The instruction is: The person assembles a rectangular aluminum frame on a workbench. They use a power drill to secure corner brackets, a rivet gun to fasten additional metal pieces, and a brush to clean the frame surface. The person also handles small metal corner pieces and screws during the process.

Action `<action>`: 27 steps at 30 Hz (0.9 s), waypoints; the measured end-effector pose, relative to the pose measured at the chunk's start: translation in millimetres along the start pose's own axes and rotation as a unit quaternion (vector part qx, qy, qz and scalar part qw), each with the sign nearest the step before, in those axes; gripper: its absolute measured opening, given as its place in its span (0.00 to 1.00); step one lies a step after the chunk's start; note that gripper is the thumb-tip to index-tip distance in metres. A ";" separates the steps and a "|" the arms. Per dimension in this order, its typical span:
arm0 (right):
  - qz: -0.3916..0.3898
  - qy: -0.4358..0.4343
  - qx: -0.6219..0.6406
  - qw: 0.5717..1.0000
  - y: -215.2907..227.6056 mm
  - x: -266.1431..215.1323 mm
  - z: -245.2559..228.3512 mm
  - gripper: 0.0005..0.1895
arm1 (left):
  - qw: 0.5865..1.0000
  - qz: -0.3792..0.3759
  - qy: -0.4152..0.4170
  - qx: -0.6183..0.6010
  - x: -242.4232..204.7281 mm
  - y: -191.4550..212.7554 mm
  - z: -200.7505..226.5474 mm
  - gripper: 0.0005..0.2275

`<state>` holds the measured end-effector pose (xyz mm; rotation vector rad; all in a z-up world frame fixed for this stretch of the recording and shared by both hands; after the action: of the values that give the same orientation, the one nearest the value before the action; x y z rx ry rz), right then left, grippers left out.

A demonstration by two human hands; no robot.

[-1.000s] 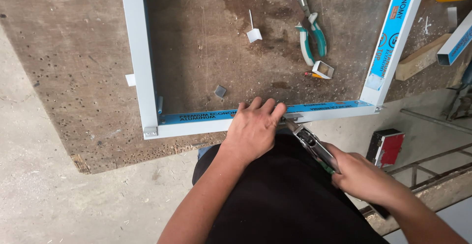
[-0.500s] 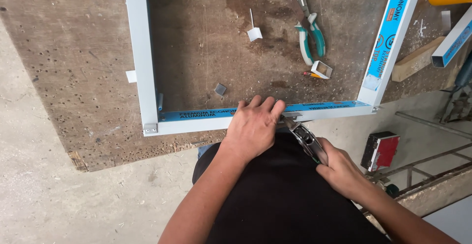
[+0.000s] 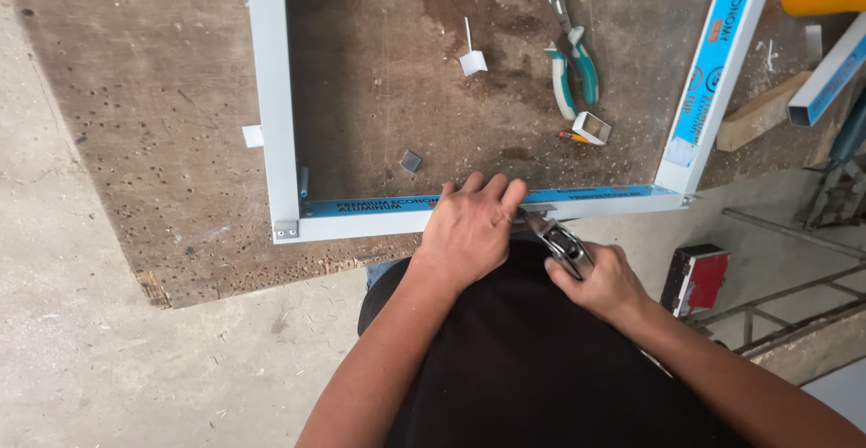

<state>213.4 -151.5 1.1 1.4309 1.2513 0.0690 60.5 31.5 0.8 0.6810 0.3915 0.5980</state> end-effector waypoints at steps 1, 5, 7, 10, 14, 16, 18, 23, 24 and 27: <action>0.027 0.019 0.000 0.999 -3.2 -0.7 6.9 0.19 | 1.000 0.001 -0.002 0.001 0.2 0.7 1.6 0.12; 0.057 0.057 0.002 0.997 -5.6 -8.1 17.3 0.18 | 1.000 -0.007 -0.014 0.013 -3.3 1.1 5.6 0.12; 0.071 0.112 0.014 0.991 7.2 -10.7 6.5 0.17 | 1.000 0.003 -0.014 0.013 -0.4 2.3 4.7 0.12; 0.124 0.179 0.081 0.973 49.6 -35.2 -33.6 0.20 | 0.999 -0.023 -0.009 0.027 -2.1 -9.1 2.2 0.18; 0.125 0.272 0.076 0.951 98.7 -47.2 -119.3 0.14 | 0.979 -0.109 0.020 -0.172 -11.1 46.8 29.4 0.30; 0.046 0.333 0.116 0.935 96.8 -37.7 -166.6 0.32 | 0.834 -0.221 -0.027 -0.504 -32.3 60.1 61.0 0.40; 0.078 0.385 0.068 0.917 111.3 -42.8 -169.9 0.29 | 0.696 -0.082 0.088 -0.708 -39.6 47.6 59.9 0.34; 0.295 0.312 0.028 0.903 172.5 52.6 -68.7 0.14 | 0.359 0.109 0.214 -0.902 -60.9 59.0 3.5 0.19; 0.155 0.196 0.013 0.968 149.0 88.2 -37.9 0.23 | 0.366 0.107 0.157 -0.911 -58.2 75.0 -3.3 0.17; 0.051 0.149 -0.031 0.987 92.5 141.2 32.3 0.32 | 0.432 0.126 0.083 -0.889 -54.6 103.0 -36.6 0.15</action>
<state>352.1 -53.0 -23.3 1.4656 1.4036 0.4017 -39.7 78.3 52.8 -1.4772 -0.3282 0.9869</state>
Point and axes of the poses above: each hand's wrist, its own x-axis towards the middle knuckle, its own y-axis out of the back of the hand, z = x × y, the point moved 7 cm from there along x, towards the middle knuckle, and after that the axes turned 13 degrees about y, right-handed, at the moved point
